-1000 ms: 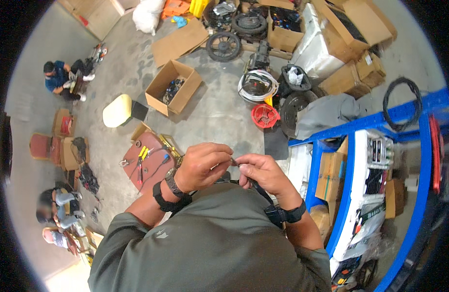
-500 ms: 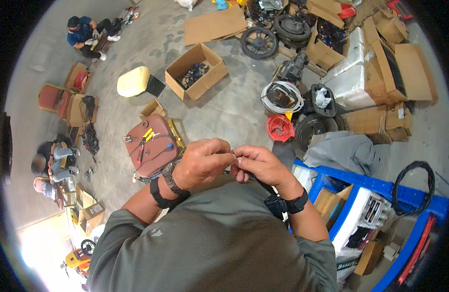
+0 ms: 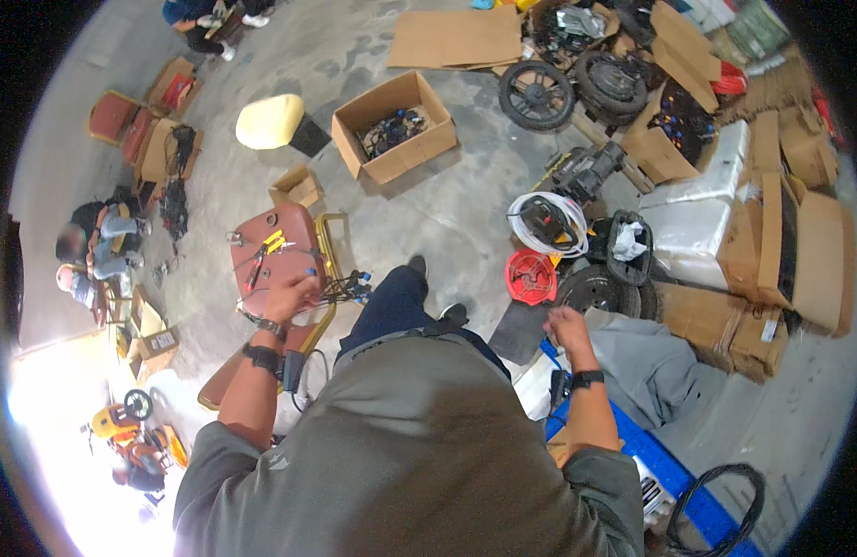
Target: Assembling or repairing a motorcycle brake or clutch lever assembly with screws and tools.
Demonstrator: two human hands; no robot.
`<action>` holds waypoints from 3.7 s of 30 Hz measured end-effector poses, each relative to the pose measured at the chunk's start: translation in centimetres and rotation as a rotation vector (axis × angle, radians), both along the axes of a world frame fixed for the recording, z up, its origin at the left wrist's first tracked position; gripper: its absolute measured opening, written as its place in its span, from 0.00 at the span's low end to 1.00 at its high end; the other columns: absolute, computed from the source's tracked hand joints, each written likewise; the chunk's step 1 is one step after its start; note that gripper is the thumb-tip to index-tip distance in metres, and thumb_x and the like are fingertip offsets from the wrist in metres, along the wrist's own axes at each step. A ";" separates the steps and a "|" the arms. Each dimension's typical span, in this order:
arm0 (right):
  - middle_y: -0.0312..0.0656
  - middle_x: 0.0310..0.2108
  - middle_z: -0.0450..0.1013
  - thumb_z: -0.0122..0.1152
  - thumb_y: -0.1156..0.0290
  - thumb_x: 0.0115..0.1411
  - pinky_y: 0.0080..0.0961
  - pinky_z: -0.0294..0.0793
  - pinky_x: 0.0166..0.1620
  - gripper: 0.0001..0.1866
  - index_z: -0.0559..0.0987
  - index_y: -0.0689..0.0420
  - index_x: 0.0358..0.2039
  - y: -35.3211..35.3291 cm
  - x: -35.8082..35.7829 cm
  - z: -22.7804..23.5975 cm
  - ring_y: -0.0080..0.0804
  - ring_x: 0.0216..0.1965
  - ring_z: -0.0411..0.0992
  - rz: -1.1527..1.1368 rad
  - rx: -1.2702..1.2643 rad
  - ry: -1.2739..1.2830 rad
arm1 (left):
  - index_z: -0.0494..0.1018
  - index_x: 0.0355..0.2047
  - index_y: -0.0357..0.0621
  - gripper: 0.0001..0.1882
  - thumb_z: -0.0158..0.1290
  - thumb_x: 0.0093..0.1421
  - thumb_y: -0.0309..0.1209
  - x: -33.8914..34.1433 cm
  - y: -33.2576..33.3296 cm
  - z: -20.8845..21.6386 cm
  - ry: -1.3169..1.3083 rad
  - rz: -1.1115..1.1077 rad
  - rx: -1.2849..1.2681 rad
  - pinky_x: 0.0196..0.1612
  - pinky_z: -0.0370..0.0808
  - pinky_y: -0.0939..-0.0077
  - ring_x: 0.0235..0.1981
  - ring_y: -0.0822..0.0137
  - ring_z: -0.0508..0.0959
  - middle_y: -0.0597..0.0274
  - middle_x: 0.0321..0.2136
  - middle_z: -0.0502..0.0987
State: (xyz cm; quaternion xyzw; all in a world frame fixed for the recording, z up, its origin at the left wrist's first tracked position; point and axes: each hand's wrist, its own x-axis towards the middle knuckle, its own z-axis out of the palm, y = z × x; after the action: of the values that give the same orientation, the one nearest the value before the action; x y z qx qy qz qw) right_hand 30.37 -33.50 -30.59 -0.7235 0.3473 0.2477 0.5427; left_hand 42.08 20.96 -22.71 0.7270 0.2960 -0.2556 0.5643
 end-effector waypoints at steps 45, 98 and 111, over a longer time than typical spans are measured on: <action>0.54 0.30 0.76 0.54 0.67 0.53 0.45 0.73 0.40 0.11 0.80 0.61 0.29 24.5 69.1 -11.9 0.55 0.35 0.75 1.639 -0.177 -0.009 | 0.78 0.34 0.44 0.11 0.58 0.55 0.37 23.8 -10.8 -15.0 0.293 -0.122 0.377 0.35 0.77 0.65 0.32 0.54 0.81 0.53 0.29 0.81; 0.37 0.31 0.76 0.53 0.79 0.57 0.25 0.73 0.37 0.07 0.76 0.58 0.36 31.2 68.8 6.2 0.26 0.32 0.74 1.600 0.466 -0.344 | 0.61 0.60 0.39 0.37 0.46 0.63 0.58 33.6 -15.4 -6.7 -0.353 0.940 -0.644 0.33 0.77 0.73 0.36 0.62 0.80 0.51 0.45 0.77; 0.46 0.38 0.67 0.55 0.78 0.56 0.29 0.69 0.35 0.09 0.71 0.62 0.38 30.3 57.4 28.8 0.40 0.30 0.68 1.881 0.785 -0.931 | 0.61 0.54 0.31 0.28 0.49 0.64 0.43 24.0 -14.2 16.4 -1.033 0.922 -0.553 0.34 0.81 0.63 0.38 0.49 0.80 0.33 0.45 0.73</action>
State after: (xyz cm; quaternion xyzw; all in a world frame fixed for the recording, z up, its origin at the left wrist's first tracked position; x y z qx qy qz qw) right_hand 87.77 -3.23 -1.82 -0.4989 -0.6768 0.3568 0.4071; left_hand 66.07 6.81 -6.30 0.3882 0.1930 0.3162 0.8439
